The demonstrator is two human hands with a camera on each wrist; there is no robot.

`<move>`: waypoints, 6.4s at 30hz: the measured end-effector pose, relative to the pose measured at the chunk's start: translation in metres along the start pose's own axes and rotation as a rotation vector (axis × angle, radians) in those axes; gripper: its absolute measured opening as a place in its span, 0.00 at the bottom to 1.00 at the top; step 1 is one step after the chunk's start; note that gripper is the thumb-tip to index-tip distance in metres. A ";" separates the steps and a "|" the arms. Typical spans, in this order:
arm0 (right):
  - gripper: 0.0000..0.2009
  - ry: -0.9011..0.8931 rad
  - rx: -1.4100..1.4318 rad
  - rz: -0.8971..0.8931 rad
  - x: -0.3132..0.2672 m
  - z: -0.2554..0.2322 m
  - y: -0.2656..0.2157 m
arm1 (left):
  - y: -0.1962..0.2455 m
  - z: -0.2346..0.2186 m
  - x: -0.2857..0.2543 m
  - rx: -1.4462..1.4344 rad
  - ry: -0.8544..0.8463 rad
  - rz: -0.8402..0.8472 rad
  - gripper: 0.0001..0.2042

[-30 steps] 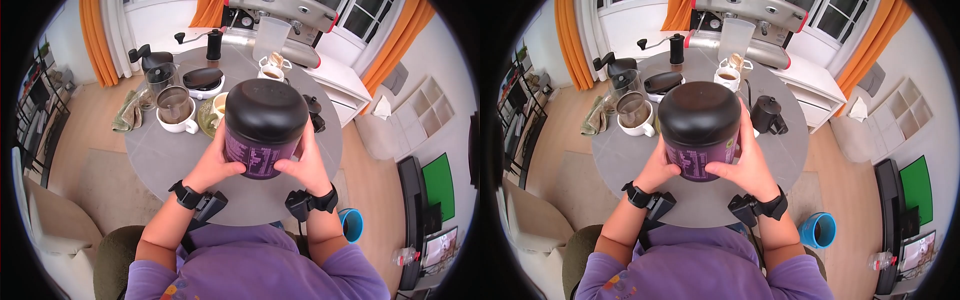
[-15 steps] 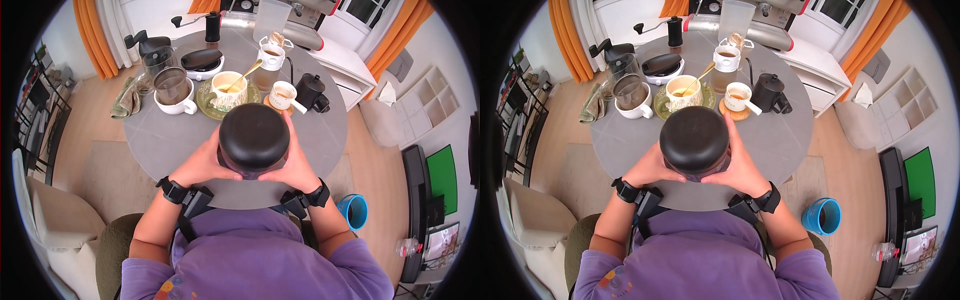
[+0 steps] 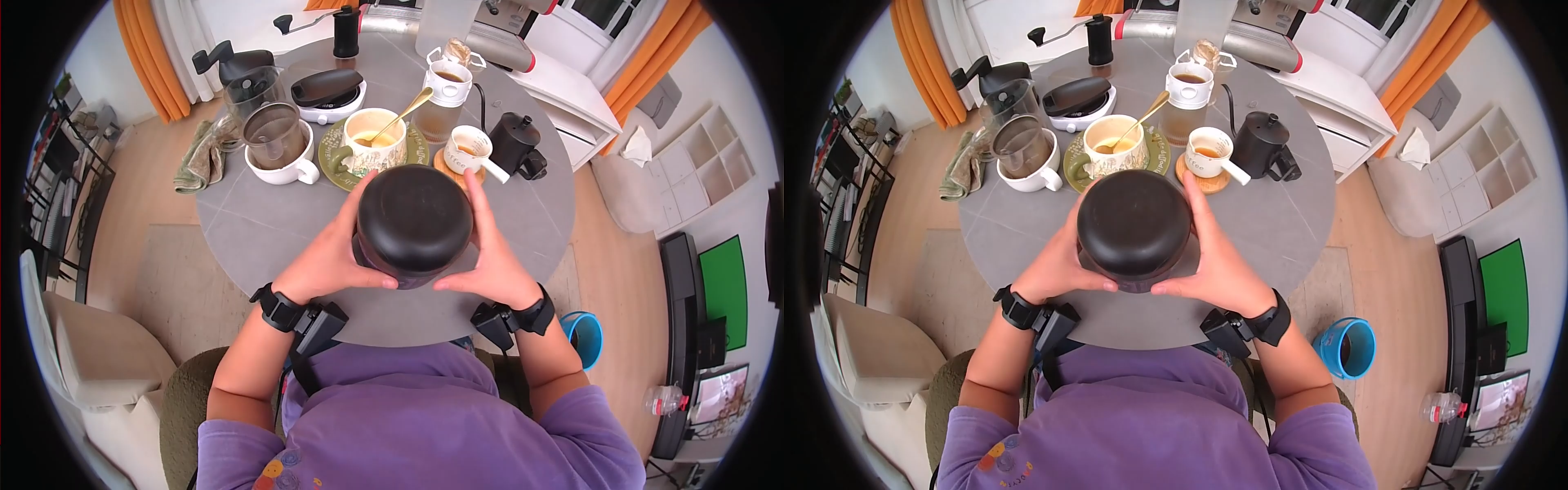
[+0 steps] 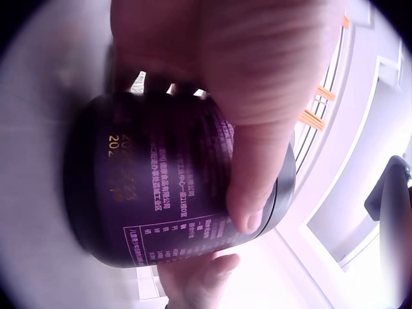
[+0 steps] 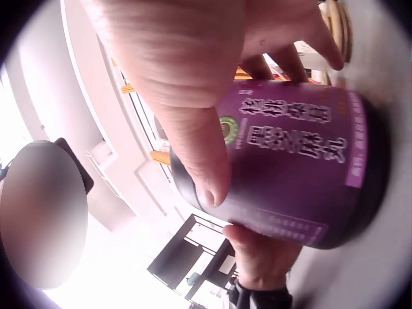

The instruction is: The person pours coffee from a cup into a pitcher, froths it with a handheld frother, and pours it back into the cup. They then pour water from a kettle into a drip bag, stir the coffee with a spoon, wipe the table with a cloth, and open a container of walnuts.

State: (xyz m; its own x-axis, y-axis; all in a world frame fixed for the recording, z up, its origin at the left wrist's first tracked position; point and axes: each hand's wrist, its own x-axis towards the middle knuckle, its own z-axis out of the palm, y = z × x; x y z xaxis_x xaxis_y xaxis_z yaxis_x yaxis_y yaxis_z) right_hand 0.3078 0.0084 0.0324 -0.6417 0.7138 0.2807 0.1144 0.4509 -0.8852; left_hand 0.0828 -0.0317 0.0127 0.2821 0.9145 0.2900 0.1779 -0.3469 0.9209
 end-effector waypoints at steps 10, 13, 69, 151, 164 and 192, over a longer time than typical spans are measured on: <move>0.54 0.008 -0.486 -0.103 0.031 0.006 -0.052 | -0.006 0.002 0.007 -0.058 0.023 0.027 0.64; 0.53 0.008 -0.511 -0.134 0.034 0.006 -0.050 | -0.011 0.000 0.008 -0.109 0.028 0.034 0.64; 0.51 -0.016 -0.651 -0.071 0.024 -0.008 -0.055 | -0.011 -0.012 0.012 -0.034 -0.041 0.027 0.57; 0.47 0.256 0.763 0.004 0.002 -0.056 0.004 | -0.003 0.003 0.033 -0.177 -0.227 0.158 0.57; 0.46 0.524 0.976 0.017 -0.004 -0.015 -0.009 | 0.016 0.009 0.027 0.024 -0.232 0.293 0.48; 0.45 0.403 1.158 -0.079 0.010 -0.009 -0.008 | 0.000 0.006 0.020 -0.104 -0.173 0.305 0.51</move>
State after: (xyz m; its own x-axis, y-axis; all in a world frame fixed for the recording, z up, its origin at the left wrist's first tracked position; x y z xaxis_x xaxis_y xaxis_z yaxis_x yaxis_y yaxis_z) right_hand 0.3071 0.0169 0.0461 -0.3126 0.9132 0.2616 -0.7869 -0.0947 -0.6098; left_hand 0.0935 -0.0152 0.0174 0.4646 0.7204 0.5149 -0.0336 -0.5667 0.8232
